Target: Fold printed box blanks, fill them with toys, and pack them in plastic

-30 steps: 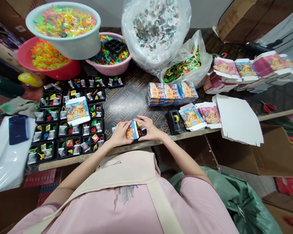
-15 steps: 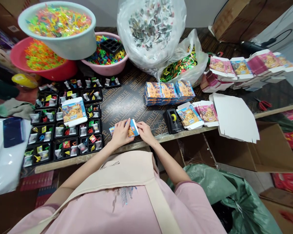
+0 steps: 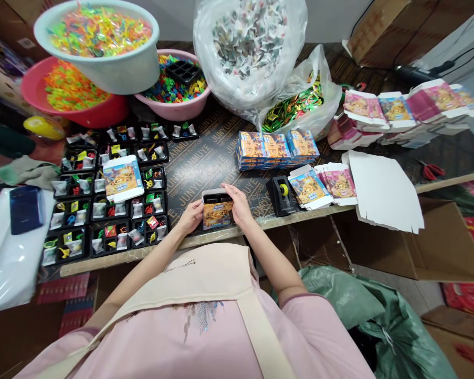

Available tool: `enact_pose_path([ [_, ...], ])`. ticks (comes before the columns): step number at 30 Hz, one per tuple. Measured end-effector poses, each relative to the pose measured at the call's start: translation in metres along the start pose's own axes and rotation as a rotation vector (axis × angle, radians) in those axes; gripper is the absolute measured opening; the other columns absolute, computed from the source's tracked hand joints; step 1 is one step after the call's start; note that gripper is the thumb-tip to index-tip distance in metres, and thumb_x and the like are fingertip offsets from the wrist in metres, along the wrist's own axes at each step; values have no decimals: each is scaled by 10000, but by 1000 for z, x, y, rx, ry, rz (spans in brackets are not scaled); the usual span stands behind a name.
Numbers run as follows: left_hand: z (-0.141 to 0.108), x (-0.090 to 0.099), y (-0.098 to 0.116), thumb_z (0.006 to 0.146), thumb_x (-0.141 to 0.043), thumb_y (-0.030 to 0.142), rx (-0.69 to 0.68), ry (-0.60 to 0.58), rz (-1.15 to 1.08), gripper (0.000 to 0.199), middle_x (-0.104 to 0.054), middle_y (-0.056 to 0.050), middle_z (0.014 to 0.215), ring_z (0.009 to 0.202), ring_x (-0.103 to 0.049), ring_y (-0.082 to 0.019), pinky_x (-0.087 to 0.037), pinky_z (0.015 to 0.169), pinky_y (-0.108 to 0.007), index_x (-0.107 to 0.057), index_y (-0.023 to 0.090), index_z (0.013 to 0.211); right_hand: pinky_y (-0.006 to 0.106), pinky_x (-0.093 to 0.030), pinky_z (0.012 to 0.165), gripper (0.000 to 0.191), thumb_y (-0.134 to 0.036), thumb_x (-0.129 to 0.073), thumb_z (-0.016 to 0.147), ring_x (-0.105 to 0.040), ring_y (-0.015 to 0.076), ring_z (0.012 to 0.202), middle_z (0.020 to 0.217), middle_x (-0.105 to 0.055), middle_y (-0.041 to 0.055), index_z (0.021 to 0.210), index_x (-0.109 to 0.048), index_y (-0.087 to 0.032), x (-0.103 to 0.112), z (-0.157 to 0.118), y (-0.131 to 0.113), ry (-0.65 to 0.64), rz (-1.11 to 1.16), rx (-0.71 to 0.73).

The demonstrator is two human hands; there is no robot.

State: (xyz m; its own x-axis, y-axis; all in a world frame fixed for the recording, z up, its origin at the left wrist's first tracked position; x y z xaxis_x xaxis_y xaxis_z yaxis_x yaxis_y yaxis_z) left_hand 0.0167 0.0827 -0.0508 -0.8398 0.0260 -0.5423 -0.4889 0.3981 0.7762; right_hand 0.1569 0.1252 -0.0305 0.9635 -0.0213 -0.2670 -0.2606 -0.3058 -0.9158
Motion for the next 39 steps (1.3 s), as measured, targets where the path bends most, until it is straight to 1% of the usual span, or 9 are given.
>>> enact_pose_path([
  [6, -14, 16, -10, 508, -887, 560, 9, 171, -101, 517, -763, -65, 801, 926, -715, -268, -551, 790, -352, -733, 159, 795, 333, -522, 752, 436, -325, -836, 530, -647, 178, 717, 757, -718, -33, 938, -716, -230, -10, 0, 11, -7, -90, -59],
  [9, -16, 17, -10, 519, -878, 503, 26, 229, -136, 455, -764, -60, 775, 858, -719, -258, -547, 767, -349, -735, 154, 773, 339, -526, 785, 479, -315, -835, 524, -660, 191, 757, 817, -741, -25, 977, -699, -238, -15, -5, 9, -42, -161, -10],
  [14, -11, 17, -9, 534, -805, 352, 75, 253, -97, 328, -760, -45, 786, 797, -703, -232, -528, 716, -327, -726, 161, 789, 385, -532, 815, 450, -495, -641, 722, -702, 254, 887, 928, -774, 38, 1090, -663, -236, -1, -12, 13, -49, -63, -70],
  [17, -5, 20, -7, 522, -742, 271, 78, 269, -58, 319, -740, -13, 768, 713, -664, -184, -492, 644, -280, -716, 175, 825, 381, -532, 803, 413, -419, -625, 681, -701, 258, 896, 950, -768, 33, 1045, -661, -226, 9, -13, 21, -35, -67, -98],
  [21, -1, 21, 5, 506, -699, 197, -18, 289, 27, 344, -717, 22, 764, 684, -616, -148, -451, 613, -246, -722, 201, 849, 415, -527, 867, 280, -322, -573, 636, -686, 274, 950, 908, -757, 23, 894, -641, -235, 9, -9, 31, -13, -97, -63],
  [25, -10, 20, 26, 555, -698, 233, -210, 318, 175, 110, -711, -14, 708, 716, -632, -171, -495, 723, -308, -720, 187, 653, 453, -506, 930, 91, -301, -539, 660, -696, 277, 937, 847, -759, 34, 693, -592, -234, 4, -8, 29, 29, -49, 21],
  [30, -21, 10, 51, 640, -737, 324, -370, 212, 439, 114, -741, -50, 748, 752, -661, -199, -516, 760, -346, -752, 212, 633, 475, -503, 942, 259, -439, -544, 775, -707, 278, 928, 895, -775, 60, 650, -646, -235, 4, -15, 15, 12, -81, 117],
  [33, -19, 11, 56, 617, -796, 342, -334, 205, 561, 149, -733, -49, 727, 712, -649, -186, -515, 698, -316, -750, 201, 637, 448, -498, 956, 177, -428, -718, 704, -694, 263, 953, 903, -777, 38, 726, -716, -252, 7, -20, 6, -5, -151, 164],
  [39, -3, 22, 48, 498, -840, 297, -148, 203, 517, 222, -716, -25, 646, 595, -615, -147, -492, 620, -273, -747, 156, 642, 354, -522, 810, 253, -413, -846, 613, -670, 190, 771, 812, -762, 10, 768, -748, -237, 11, -14, 7, -77, -168, 76],
])
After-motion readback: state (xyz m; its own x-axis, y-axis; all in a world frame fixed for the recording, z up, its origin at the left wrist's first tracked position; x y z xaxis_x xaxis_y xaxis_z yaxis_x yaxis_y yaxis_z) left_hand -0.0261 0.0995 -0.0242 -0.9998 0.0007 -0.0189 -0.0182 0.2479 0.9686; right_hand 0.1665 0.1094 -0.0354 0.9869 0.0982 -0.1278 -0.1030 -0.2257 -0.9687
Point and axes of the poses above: each hand's wrist, its own z-axis towards the middle knuckle, its own x-axis out of the back of the hand, y = z × x, the point moved 8 cm from there along z, towards the middle knuckle
